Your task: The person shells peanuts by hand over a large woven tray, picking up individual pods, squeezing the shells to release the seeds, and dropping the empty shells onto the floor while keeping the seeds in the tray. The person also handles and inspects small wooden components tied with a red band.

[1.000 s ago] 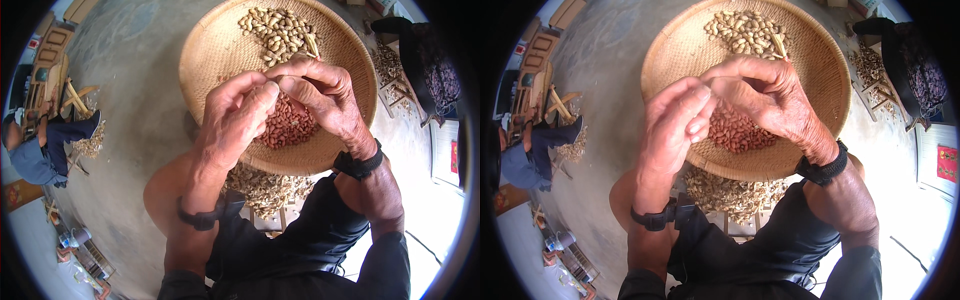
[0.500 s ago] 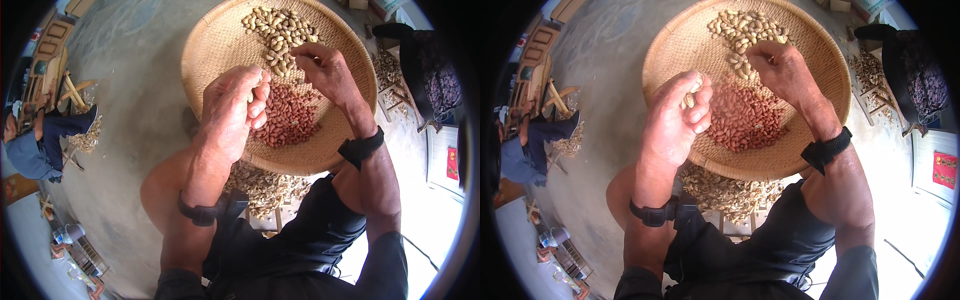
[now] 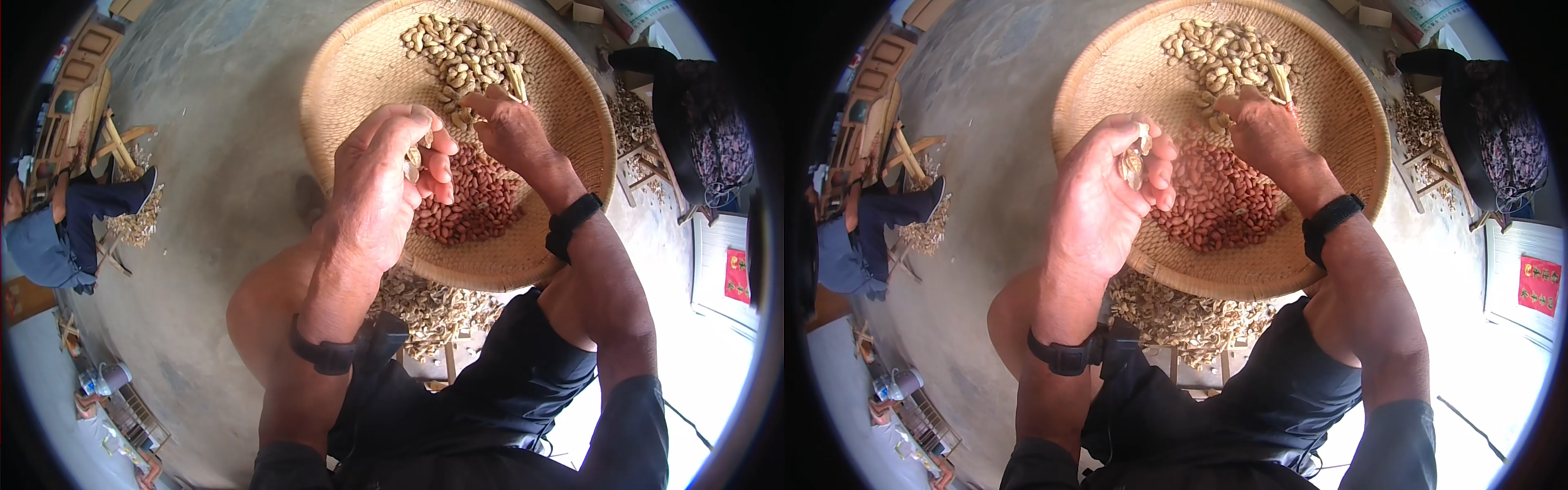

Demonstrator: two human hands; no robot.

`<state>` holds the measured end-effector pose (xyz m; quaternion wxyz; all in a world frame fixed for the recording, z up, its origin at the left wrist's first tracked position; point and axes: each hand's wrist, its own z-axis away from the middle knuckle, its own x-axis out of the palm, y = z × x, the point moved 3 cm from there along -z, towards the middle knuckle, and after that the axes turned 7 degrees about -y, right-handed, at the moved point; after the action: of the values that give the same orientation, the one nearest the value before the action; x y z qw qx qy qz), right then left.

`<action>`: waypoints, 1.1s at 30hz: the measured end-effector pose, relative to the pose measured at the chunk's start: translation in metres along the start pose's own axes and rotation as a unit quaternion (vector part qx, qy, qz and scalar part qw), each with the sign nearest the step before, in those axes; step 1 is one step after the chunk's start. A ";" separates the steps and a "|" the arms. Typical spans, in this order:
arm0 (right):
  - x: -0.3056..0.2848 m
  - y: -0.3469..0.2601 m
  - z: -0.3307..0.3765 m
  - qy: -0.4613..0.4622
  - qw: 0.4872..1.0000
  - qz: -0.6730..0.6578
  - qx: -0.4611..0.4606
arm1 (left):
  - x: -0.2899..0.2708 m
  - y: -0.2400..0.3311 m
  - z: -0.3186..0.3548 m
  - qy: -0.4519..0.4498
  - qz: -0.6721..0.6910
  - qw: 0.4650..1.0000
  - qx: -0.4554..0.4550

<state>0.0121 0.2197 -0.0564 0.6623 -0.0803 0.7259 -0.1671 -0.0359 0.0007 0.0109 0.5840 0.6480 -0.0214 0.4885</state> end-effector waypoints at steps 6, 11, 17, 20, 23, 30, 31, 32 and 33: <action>0.010 0.000 -0.004 -0.084 0.994 0.065 0.009 | 0.001 0.000 0.000 -0.002 0.003 1.000 0.006; 0.014 0.002 -0.006 -0.069 0.997 0.031 0.001 | -0.002 -0.001 0.000 -0.011 0.003 1.000 0.000; 0.008 0.017 -0.006 -0.018 1.000 -0.004 -0.022 | -0.001 -0.002 -0.002 -0.006 0.004 1.000 0.002; -0.003 0.007 -0.008 -0.001 0.997 -0.081 -0.013 | -0.001 -0.001 -0.001 0.002 0.014 1.000 0.002; -0.036 -0.020 -0.007 -0.041 0.970 -0.238 0.040 | -0.005 -0.004 -0.001 0.033 -0.004 0.999 -0.009; -0.064 -0.058 0.015 -0.076 0.866 -0.491 0.054 | -0.001 -0.015 -0.001 0.093 -0.079 0.992 -0.034; -0.066 -0.059 0.017 -0.077 0.852 -0.516 0.048 | 0.001 -0.015 -0.001 0.092 -0.080 0.992 -0.034; -0.067 -0.060 0.018 -0.083 0.853 -0.514 0.034 | 0.003 -0.015 -0.001 0.091 -0.091 0.991 -0.043; -0.068 -0.059 0.019 -0.081 0.853 -0.514 0.034 | 0.004 -0.015 -0.001 0.090 -0.103 0.989 -0.052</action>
<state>0.0323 0.1848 0.0266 0.5409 -0.4331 0.5183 -0.5012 -0.0252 0.0082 0.0026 0.6635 0.5691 0.0723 0.4803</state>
